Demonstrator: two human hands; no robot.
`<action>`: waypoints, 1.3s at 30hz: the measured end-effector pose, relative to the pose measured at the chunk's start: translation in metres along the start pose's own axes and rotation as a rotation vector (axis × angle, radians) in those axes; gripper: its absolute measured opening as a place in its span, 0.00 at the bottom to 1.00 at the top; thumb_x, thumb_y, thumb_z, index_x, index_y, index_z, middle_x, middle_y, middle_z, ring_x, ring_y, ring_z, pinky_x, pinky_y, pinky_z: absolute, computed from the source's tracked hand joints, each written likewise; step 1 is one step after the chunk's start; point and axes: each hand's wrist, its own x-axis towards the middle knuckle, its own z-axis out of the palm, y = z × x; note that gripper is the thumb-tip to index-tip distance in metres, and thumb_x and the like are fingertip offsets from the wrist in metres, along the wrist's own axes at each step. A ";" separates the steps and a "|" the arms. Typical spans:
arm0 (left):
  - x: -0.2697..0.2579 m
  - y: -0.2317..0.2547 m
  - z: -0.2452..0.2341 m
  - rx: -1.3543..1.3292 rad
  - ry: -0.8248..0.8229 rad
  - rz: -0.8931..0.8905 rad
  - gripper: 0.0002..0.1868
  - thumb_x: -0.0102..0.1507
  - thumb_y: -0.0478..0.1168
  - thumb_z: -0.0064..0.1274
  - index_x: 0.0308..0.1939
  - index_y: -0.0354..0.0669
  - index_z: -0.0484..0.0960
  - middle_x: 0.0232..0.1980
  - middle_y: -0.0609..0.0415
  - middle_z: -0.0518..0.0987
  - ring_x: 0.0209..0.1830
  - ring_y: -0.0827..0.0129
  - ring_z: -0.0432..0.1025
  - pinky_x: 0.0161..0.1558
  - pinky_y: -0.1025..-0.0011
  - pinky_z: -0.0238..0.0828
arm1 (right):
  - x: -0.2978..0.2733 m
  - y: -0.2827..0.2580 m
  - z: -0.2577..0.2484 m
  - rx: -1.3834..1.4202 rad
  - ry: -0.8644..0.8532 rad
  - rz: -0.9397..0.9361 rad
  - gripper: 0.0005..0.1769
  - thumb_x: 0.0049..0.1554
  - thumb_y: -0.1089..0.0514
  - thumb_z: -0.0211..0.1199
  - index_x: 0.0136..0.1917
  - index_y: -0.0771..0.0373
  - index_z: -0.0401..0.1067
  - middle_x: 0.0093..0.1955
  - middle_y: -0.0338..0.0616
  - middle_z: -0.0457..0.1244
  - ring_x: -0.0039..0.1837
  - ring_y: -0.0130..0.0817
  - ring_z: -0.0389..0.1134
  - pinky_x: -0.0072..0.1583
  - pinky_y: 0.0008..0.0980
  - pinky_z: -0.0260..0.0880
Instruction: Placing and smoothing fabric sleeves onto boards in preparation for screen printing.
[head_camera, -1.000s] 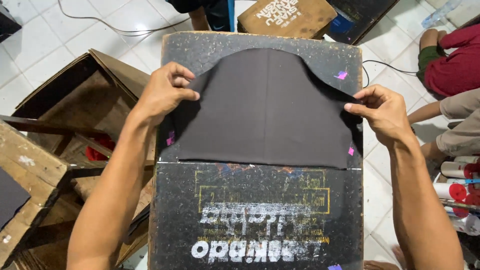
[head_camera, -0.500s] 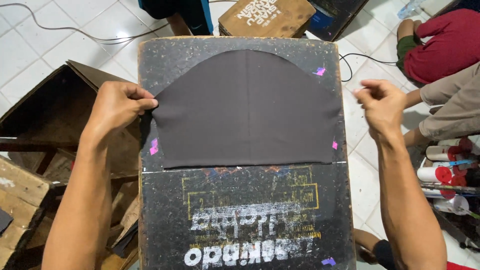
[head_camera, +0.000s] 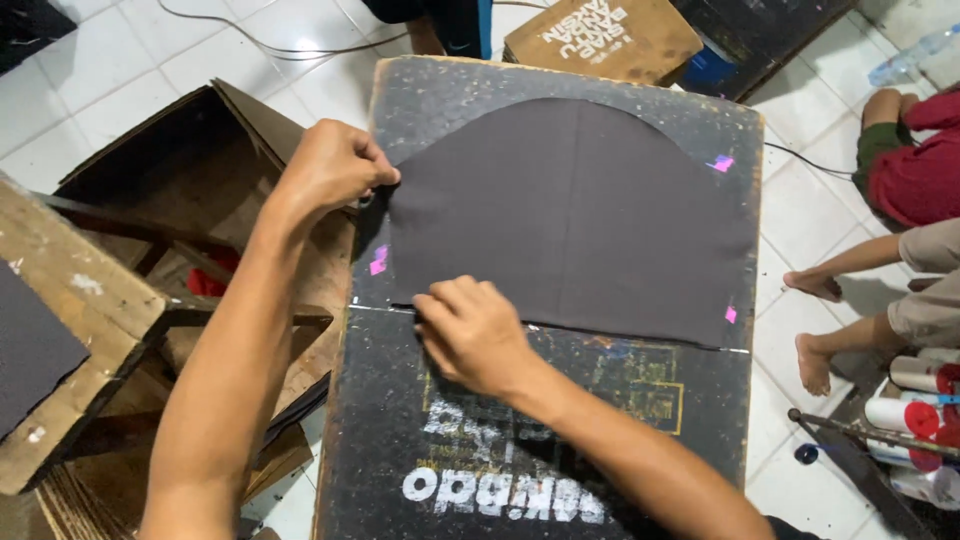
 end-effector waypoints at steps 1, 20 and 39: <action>-0.001 0.000 0.000 -0.001 -0.012 0.023 0.02 0.54 0.38 0.65 0.30 0.47 0.88 0.21 0.54 0.80 0.21 0.71 0.76 0.31 0.72 0.74 | 0.005 -0.007 0.013 -0.063 0.035 -0.024 0.16 0.53 0.56 0.66 0.55 0.58 0.72 0.47 0.43 0.63 0.46 0.41 0.65 0.46 0.38 0.65; 0.011 -0.021 -0.003 -0.083 0.016 0.101 0.14 0.52 0.34 0.68 0.40 0.39 0.84 0.26 0.53 0.80 0.22 0.70 0.76 0.30 0.71 0.73 | 0.030 -0.033 0.055 -0.189 0.187 -0.023 0.06 0.55 0.68 0.48 0.44 0.65 0.66 0.37 0.44 0.51 0.39 0.45 0.57 0.41 0.41 0.57; -0.115 -0.041 0.022 -0.011 0.340 0.646 0.10 0.62 0.33 0.67 0.47 0.40 0.89 0.42 0.47 0.85 0.41 0.56 0.80 0.43 0.64 0.77 | -0.127 0.035 -0.151 -0.338 0.087 0.401 0.17 0.57 0.68 0.67 0.61 0.67 0.75 0.64 0.56 0.67 0.66 0.55 0.68 0.66 0.48 0.65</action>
